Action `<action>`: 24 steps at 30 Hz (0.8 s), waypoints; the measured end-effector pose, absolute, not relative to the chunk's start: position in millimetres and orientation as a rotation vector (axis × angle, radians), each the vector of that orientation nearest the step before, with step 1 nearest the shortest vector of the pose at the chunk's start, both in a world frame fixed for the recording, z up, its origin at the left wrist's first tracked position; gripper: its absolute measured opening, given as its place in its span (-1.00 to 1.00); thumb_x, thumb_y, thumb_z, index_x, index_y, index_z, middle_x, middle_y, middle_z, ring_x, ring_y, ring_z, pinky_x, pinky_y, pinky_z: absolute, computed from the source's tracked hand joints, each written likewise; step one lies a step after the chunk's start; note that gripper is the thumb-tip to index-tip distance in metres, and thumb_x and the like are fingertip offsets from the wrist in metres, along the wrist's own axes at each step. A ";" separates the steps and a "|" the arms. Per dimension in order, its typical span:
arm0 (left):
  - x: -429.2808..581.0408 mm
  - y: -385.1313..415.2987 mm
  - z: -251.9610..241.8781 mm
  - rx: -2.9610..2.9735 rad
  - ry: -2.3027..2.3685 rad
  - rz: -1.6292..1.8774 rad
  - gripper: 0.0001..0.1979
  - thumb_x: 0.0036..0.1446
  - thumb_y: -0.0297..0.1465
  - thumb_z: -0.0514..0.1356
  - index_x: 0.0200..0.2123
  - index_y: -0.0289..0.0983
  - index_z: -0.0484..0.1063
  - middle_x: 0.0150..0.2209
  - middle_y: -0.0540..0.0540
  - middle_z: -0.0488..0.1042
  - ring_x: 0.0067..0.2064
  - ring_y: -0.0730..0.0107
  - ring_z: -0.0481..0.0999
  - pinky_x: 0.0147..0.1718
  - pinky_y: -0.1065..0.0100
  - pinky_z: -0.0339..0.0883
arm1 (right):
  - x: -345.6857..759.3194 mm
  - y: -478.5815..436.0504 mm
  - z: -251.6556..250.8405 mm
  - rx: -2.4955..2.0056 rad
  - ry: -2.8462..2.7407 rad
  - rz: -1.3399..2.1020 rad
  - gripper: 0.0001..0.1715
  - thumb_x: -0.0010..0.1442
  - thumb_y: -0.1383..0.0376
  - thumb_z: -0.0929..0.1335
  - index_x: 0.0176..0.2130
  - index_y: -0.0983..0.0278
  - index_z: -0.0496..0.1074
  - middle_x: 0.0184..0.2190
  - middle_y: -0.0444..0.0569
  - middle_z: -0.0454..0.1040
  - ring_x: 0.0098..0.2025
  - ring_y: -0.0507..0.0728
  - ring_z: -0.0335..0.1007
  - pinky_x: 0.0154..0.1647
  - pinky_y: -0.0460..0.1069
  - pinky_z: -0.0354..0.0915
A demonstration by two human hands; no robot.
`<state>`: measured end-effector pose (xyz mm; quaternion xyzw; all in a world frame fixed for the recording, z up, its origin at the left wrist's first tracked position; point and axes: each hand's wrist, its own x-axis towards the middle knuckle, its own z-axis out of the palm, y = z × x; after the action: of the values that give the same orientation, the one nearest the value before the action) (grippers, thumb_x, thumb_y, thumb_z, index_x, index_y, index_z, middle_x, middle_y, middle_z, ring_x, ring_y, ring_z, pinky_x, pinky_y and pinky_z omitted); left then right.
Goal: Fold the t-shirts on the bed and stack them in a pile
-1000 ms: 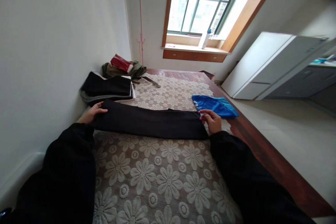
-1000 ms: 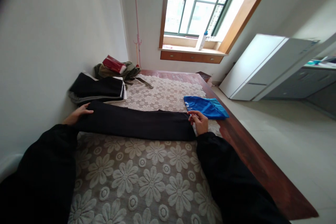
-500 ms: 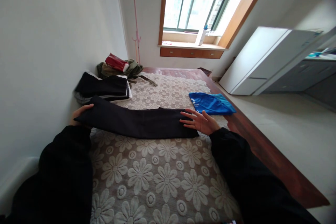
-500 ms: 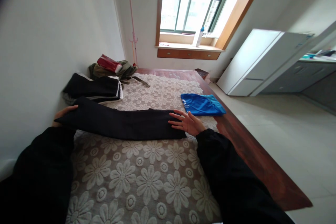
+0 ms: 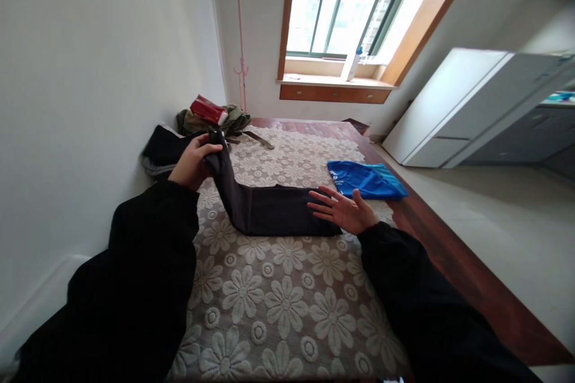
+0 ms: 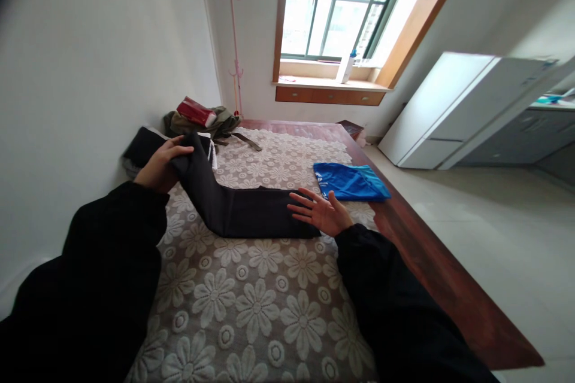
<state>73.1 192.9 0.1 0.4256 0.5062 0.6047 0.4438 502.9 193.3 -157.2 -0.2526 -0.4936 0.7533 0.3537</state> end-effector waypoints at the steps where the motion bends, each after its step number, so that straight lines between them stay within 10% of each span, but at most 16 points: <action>1: 88.0 196.2 4.8 1.039 1.222 1.463 -0.47 -0.04 -0.41 0.41 0.05 -0.23 0.47 -0.15 -0.10 0.59 -0.19 0.25 0.66 -0.30 0.37 0.60 | 502.6 193.3 -157.1 -0.639 -1.255 1.960 0.04 0.26 -0.50 0.26 0.42 0.01 0.32 0.55 0.08 0.20 0.52 0.48 0.19 0.55 0.47 0.02; 4: 128.5 193.9 14.9 1.072 1.110 1.313 -0.21 0.04 -0.43 0.44 0.32 -0.20 0.26 -0.14 -0.08 0.59 -0.40 0.40 0.57 -0.44 0.40 0.53 | 501.1 191.2 -154.5 -0.626 -1.191 1.970 -0.02 0.27 -0.47 0.31 0.37 0.02 0.39 0.52 0.07 0.26 0.48 0.49 0.26 0.52 0.48 0.08; 7: 153.9 181.2 16.6 1.156 0.824 1.143 -0.07 0.12 -0.34 0.48 0.45 -0.12 0.09 0.10 -0.21 0.59 -0.17 0.22 0.70 -0.16 0.15 0.65 | 498.9 188.2 -153.0 -0.634 -1.096 1.980 -0.03 0.26 -0.49 0.30 0.33 0.02 0.43 0.43 0.06 0.40 0.38 0.47 0.40 0.41 0.47 0.27; 15: 129.8 178.6 -70.4 1.423 0.962 1.064 -0.30 0.15 -0.09 0.47 0.27 -0.22 0.42 0.18 -0.31 0.60 0.17 -0.06 0.64 0.23 -0.15 0.50 | 490.6 197.5 -175.1 -0.962 -0.985 1.748 -0.37 0.14 -0.05 0.61 0.07 0.11 0.47 -0.07 -0.03 0.71 0.03 0.31 0.68 0.01 0.16 0.60; 21: 113.1 173.6 -151.8 1.831 1.239 1.129 -0.52 0.32 -0.08 0.26 0.16 -0.24 0.52 0.26 -0.30 0.55 0.38 -0.11 0.46 0.46 -0.25 0.26 | 482.1 194.0 -171.6 -1.028 -1.073 1.467 0.26 -0.04 0.24 0.67 0.46 -0.02 0.14 -0.12 -0.12 0.71 -0.13 0.25 0.69 -0.07 0.13 0.61; 24: 111.7 169.9 -169.6 2.146 1.241 0.943 -0.48 0.39 -0.07 0.17 0.26 -0.21 0.50 0.38 -0.25 0.46 0.54 -0.09 0.22 0.55 -0.22 0.09 | 485.2 194.2 -167.8 -1.060 -1.216 1.355 0.24 0.03 0.21 0.60 0.52 -0.06 0.09 -0.04 -0.11 0.69 -0.07 0.25 0.67 -0.01 0.16 0.59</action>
<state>111.7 169.9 -169.6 0.7851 0.4538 0.3450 0.2422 485.2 194.2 -167.8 -0.4372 -0.5018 0.5591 0.4945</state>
